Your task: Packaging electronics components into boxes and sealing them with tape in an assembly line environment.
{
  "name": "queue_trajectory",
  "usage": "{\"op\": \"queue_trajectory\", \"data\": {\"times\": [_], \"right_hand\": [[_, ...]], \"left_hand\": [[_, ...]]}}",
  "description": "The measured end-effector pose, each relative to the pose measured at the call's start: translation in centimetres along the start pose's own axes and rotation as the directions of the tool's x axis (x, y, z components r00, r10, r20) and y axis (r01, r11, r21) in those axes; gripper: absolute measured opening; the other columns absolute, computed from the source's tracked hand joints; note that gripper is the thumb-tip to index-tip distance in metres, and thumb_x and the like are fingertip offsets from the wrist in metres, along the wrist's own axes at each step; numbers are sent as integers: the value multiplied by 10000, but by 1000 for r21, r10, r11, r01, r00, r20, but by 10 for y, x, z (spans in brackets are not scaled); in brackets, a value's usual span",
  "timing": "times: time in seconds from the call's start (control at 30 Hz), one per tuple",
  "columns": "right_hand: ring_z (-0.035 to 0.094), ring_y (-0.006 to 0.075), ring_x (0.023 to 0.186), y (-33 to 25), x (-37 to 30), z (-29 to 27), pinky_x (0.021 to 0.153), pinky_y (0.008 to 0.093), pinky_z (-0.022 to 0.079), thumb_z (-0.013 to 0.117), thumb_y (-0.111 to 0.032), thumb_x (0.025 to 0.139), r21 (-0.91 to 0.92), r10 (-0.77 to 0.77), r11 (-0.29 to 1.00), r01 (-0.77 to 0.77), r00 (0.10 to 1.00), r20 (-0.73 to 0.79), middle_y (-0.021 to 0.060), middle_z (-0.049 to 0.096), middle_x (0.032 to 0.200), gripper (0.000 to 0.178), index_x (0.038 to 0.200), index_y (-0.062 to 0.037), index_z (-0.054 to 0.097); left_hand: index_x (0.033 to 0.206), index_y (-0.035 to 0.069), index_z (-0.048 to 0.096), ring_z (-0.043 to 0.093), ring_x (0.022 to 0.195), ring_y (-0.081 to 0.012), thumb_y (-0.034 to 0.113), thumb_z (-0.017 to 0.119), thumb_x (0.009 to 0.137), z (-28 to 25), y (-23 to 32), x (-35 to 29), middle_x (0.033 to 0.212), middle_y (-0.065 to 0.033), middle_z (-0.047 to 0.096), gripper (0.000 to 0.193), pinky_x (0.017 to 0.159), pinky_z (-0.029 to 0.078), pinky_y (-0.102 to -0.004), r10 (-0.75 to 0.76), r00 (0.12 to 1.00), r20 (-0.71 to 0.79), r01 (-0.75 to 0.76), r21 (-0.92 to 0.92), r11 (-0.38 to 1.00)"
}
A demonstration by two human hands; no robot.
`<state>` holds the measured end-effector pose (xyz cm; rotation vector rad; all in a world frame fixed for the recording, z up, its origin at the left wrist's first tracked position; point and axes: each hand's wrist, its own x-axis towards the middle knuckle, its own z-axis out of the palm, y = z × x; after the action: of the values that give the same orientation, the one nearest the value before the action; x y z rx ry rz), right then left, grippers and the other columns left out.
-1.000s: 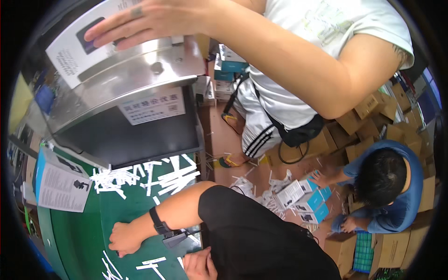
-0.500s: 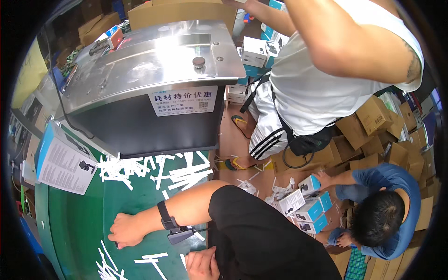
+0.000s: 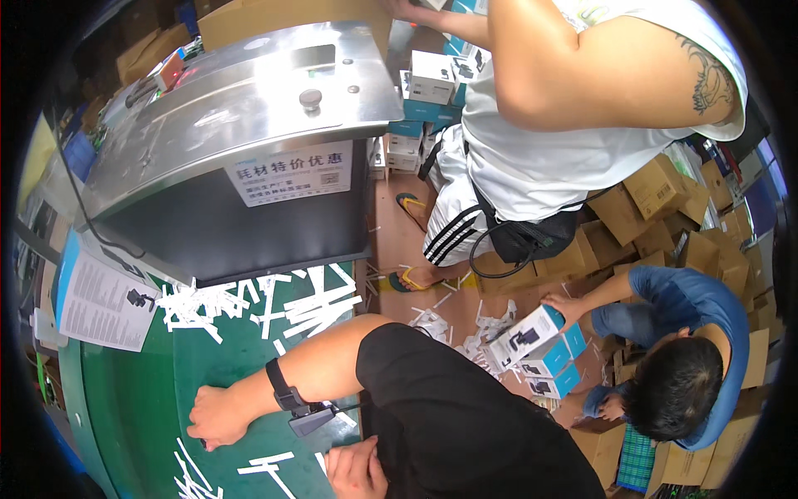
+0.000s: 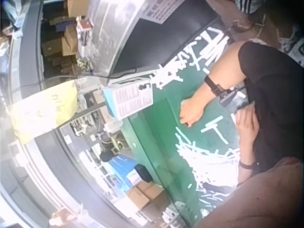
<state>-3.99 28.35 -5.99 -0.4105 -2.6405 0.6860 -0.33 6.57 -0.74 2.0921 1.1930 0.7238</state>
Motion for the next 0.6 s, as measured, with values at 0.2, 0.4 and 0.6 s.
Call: {"op": "queue_trajectory", "data": {"times": [0.2,0.4,0.6], "right_hand": [[687,359,807,1,-4,-3,664,489,458,605,-453,928,9,-13,1000,13,1000,11,127,699,834,415,993,-47,661],[687,360,800,-2,2,-8,663,476,475,607,-458,925,10,-80,997,80,996,28,123,696,815,416,969,-47,656],[685,354,820,-1,-10,-10,737,500,488,612,-424,930,25,-97,995,97,995,32,132,672,865,388,1032,-50,616]], "left_hand": [[1004,18,714,620,853,-303,-1,680,779,18,-7,-1,921,-131,686,229,816,477,-388,-1,1000,-10,2,37,999],[1018,31,717,611,863,-319,14,648,820,5,-2,2,937,-121,682,210,801,475,-407,8,999,-42,-6,52,999],[1040,11,704,631,899,-370,2,628,841,3,-5,-4,983,-160,689,213,822,493,-450,-35,995,-94,34,-15,999]]}}
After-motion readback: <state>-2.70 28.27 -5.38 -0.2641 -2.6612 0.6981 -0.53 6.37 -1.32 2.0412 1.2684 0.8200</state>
